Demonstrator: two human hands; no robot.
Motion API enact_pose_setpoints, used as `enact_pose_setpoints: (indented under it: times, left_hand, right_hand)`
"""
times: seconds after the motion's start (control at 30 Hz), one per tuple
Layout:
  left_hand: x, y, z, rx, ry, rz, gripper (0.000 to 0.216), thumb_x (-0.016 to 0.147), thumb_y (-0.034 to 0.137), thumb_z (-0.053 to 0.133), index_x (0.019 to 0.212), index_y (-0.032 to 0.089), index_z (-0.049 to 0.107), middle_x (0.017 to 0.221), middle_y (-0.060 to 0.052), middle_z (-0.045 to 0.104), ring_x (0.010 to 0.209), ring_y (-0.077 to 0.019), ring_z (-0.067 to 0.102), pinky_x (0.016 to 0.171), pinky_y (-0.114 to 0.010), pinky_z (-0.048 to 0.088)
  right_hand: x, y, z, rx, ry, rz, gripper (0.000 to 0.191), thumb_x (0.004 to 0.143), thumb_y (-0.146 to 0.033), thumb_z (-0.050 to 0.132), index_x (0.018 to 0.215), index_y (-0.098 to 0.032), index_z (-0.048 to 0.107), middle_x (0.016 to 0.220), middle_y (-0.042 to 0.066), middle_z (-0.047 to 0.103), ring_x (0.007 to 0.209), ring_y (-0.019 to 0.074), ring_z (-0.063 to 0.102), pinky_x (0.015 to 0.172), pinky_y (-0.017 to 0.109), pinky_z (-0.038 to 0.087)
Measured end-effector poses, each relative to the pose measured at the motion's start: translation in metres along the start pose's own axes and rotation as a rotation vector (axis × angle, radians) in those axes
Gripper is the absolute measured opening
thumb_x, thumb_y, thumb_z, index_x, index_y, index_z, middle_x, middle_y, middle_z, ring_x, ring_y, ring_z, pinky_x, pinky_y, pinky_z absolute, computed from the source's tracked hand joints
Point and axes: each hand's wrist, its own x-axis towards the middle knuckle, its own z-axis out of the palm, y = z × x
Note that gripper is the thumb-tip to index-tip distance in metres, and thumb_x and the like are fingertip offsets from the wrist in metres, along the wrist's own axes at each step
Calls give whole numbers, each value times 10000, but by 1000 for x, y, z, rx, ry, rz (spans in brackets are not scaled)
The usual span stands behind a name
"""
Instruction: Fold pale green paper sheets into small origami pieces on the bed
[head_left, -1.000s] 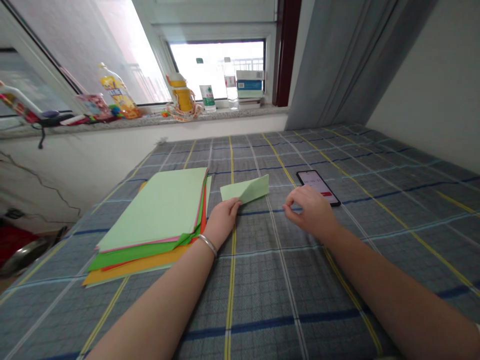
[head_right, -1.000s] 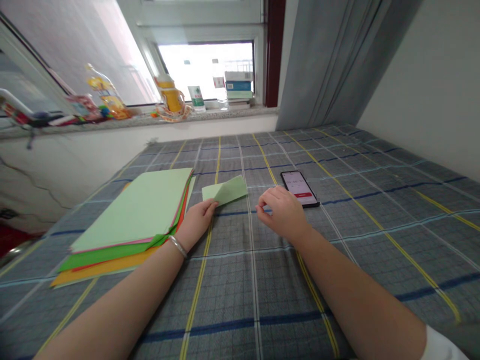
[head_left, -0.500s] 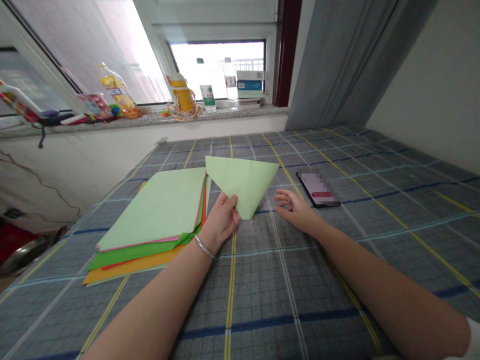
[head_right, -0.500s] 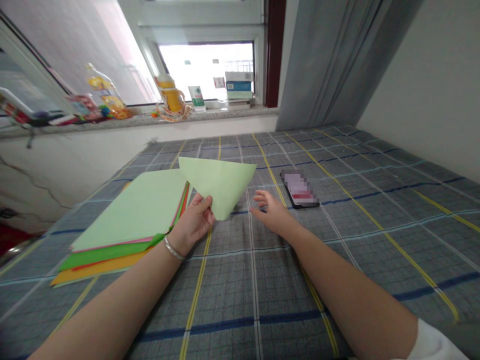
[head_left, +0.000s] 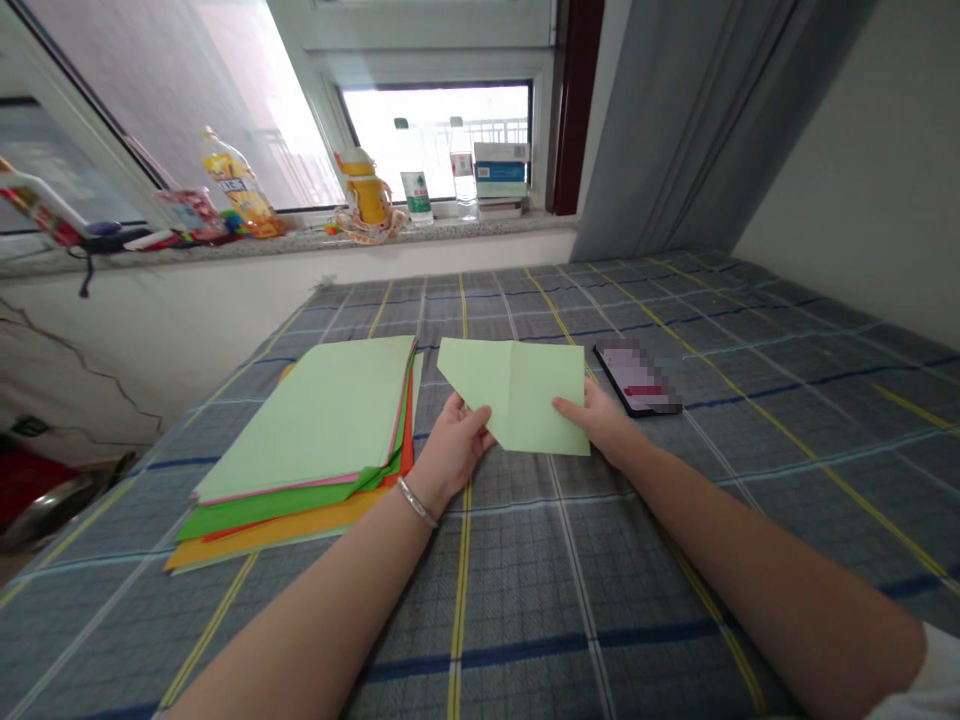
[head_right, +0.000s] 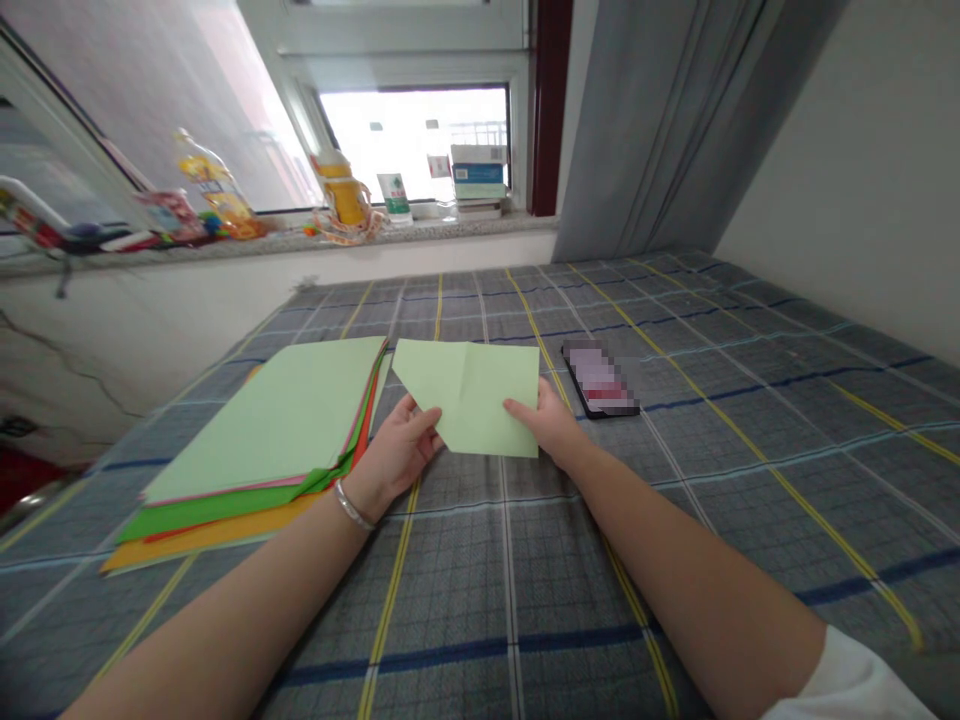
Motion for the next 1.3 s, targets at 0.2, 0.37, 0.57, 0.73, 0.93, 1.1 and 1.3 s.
enact_pose_setpoints:
  times: [0.2,0.37,0.57,0.73,0.93,1.1,1.3]
  left_hand:
    - [-3,-6,2,196,82,21,500,728,172,613,1181,208,405,1118,-66,633,795,-131,657,683,-260,559]
    - [1,-8,-7,549,62,74,695,761,193,575,1360,193,222,793,-1,646,506,-92,566,451,-188,457]
    - [2,-14,-18,950,41,327,989,790,178,557,1443,163,-186,937,-53,665,731,-154,633,727,-296,503]
    - [2,-12,-19,1456,60,439,617,784,248,586,1367,166,402,966,-90,634,869,-245,577,872,-436,434]
    - [0,-7,-18,1631,45,398,348,788,372,595,1111,253,646,923,-71,606,897,-265,523,853,-431,422]
    - [1,-9,-22,1592,48,401,382,783,358,604,1146,237,615,967,-66,621,929,-256,529,885,-425,418]
    - [8,-12,-26,1585,124,376,467,793,281,575,1249,184,541,1052,-104,625,979,-278,537,909,-438,420]
  right_hand:
    - [-4,0,-19,-196,-86,15,485,764,-316,633,1201,-199,460,1181,129,636,993,239,641,845,422,523]
    - [-11,-8,-27,-621,-15,-103,818,714,-312,679,1417,-160,290,1237,164,592,1025,264,620,871,414,488]
    - [-23,-18,-27,-1007,-140,-199,919,730,-258,673,1494,-263,162,1160,121,652,850,260,673,725,353,499]
    - [-25,-22,-35,-1129,-235,-238,566,766,-364,654,1305,-236,540,1120,118,654,933,265,637,761,349,487]
    - [-21,-19,-51,-1246,-165,-266,376,783,-193,603,1150,-250,661,928,75,613,753,188,629,727,314,489]
    - [-22,-14,-59,-1216,-211,-489,656,662,-47,624,1271,-284,560,1395,105,424,1243,293,448,1001,461,404]
    - [-21,-21,-54,-1190,-380,-617,687,641,-13,583,1263,-303,567,1446,62,394,1355,291,299,1081,516,305]
